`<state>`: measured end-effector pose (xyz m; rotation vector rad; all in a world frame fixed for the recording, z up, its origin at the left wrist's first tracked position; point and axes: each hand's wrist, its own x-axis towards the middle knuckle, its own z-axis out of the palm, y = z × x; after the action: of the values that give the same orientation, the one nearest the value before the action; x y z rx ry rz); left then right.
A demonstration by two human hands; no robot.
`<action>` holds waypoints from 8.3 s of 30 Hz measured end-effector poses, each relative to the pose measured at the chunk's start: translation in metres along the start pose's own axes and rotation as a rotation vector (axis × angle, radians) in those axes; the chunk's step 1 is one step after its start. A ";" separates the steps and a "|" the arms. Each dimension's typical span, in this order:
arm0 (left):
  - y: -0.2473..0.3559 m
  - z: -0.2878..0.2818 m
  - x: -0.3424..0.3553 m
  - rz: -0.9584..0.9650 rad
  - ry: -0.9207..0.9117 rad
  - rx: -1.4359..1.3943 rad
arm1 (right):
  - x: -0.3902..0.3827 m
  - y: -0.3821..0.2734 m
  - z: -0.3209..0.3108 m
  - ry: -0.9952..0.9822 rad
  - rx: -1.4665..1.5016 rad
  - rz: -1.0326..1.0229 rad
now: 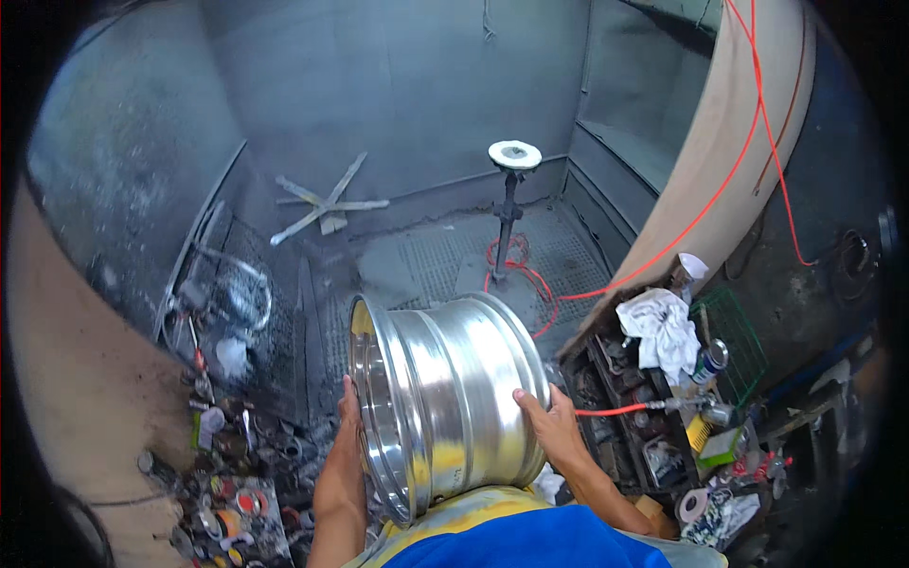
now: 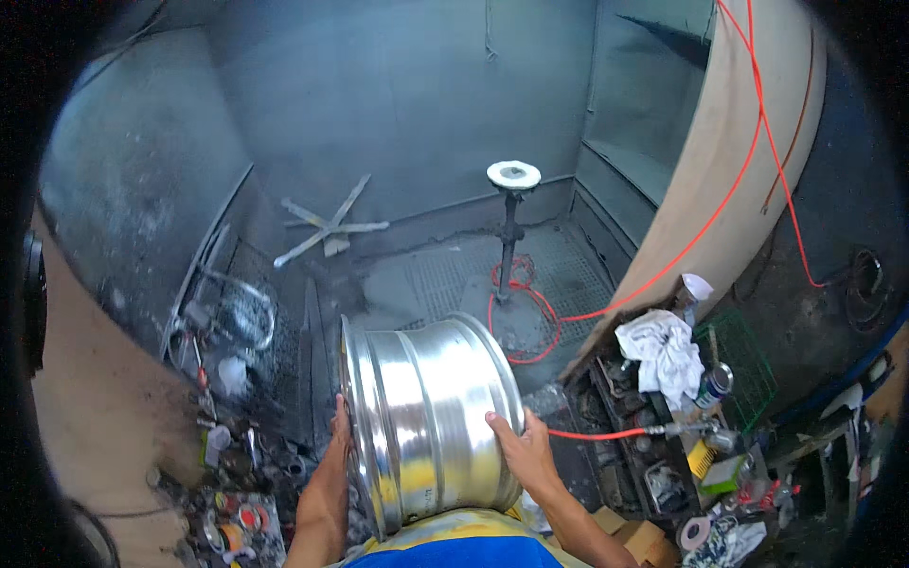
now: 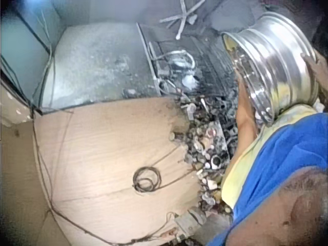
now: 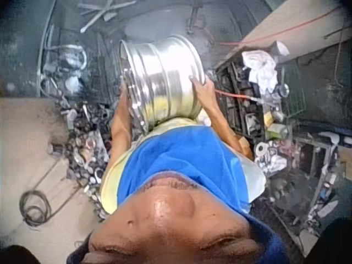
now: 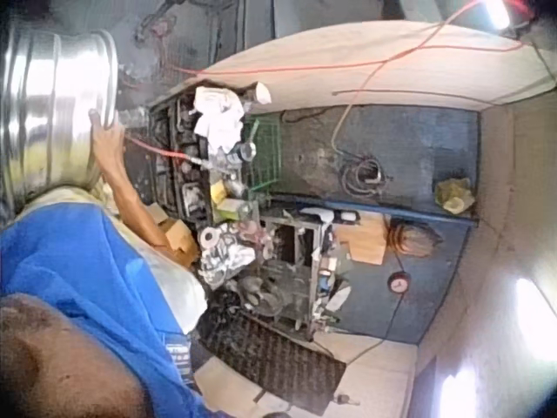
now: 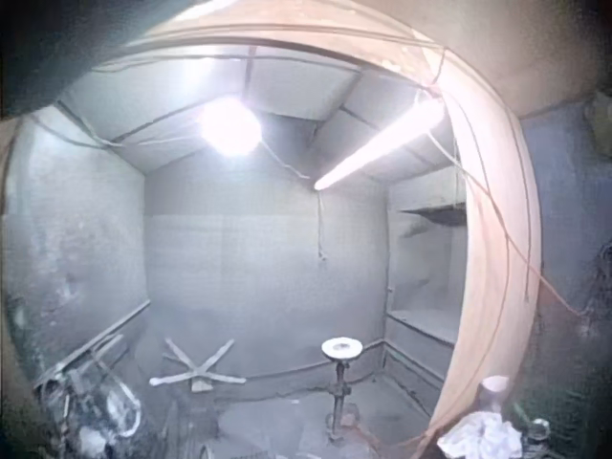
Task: Painting a car wheel using a spray gun.
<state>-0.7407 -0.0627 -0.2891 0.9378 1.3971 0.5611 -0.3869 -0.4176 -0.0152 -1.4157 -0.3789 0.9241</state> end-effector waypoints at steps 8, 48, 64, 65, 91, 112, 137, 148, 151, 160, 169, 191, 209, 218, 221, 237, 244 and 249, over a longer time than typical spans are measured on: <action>0.158 0.123 0.151 0.019 0.082 0.074 | 0.192 -0.054 -0.013 0.086 0.027 -0.029; 0.640 0.698 0.451 1.026 -0.550 1.222 | 0.608 0.026 -0.021 0.756 0.619 0.272; 0.692 0.596 0.600 1.066 -0.454 1.226 | 0.340 0.174 -0.087 1.280 -0.035 0.277; 0.688 0.567 0.596 0.989 -0.400 1.135 | 0.315 0.173 -0.103 1.461 -0.008 0.187; 0.603 0.435 0.440 0.534 0.159 0.878 | 0.171 0.228 -0.556 1.681 0.483 0.118; 0.555 0.477 0.391 0.767 0.180 1.004 | 0.139 0.042 -0.144 1.625 -0.247 0.124; 0.628 0.602 0.407 0.904 -0.831 0.641 | 0.497 -0.225 0.146 1.020 0.032 -0.187; 0.693 0.636 0.401 0.858 -1.285 0.761 | 0.658 -0.300 0.201 0.911 -0.143 0.023; 0.694 0.630 0.406 0.813 -1.356 0.824 | 0.670 -0.292 0.208 0.909 -0.152 0.074; 0.709 0.616 0.405 0.720 -1.549 0.901 | 0.695 -0.289 0.217 0.908 -0.117 0.198; 0.721 0.586 0.393 0.632 -1.545 1.085 | 0.693 -0.291 0.215 0.802 -0.182 0.200; 0.663 0.672 0.356 1.890 -1.572 2.014 | 0.674 -0.299 0.214 0.916 -0.068 0.226; 0.673 0.651 0.336 1.697 -1.623 2.073 | 0.675 -0.309 0.198 0.900 -0.092 0.209; 0.652 0.656 0.339 1.838 -1.528 1.946 | 0.675 -0.307 0.195 0.902 -0.042 0.247; 0.661 0.656 0.327 1.790 -1.528 2.121 | 0.675 -0.306 0.194 0.893 -0.080 0.230; 0.677 0.626 0.326 1.542 -1.834 1.784 | 0.677 -0.325 0.196 0.885 -0.085 0.190; 0.668 0.594 0.303 0.466 -2.195 0.637 | 0.686 -0.337 0.192 0.743 -0.200 0.120; 0.670 0.580 0.310 0.247 -2.209 0.525 | 0.699 -0.352 0.191 0.532 -0.224 0.040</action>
<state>-0.0076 0.4263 0.0339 1.2931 -0.6503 -0.7242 0.0168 0.2606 0.1458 -1.8131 -0.0525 0.5137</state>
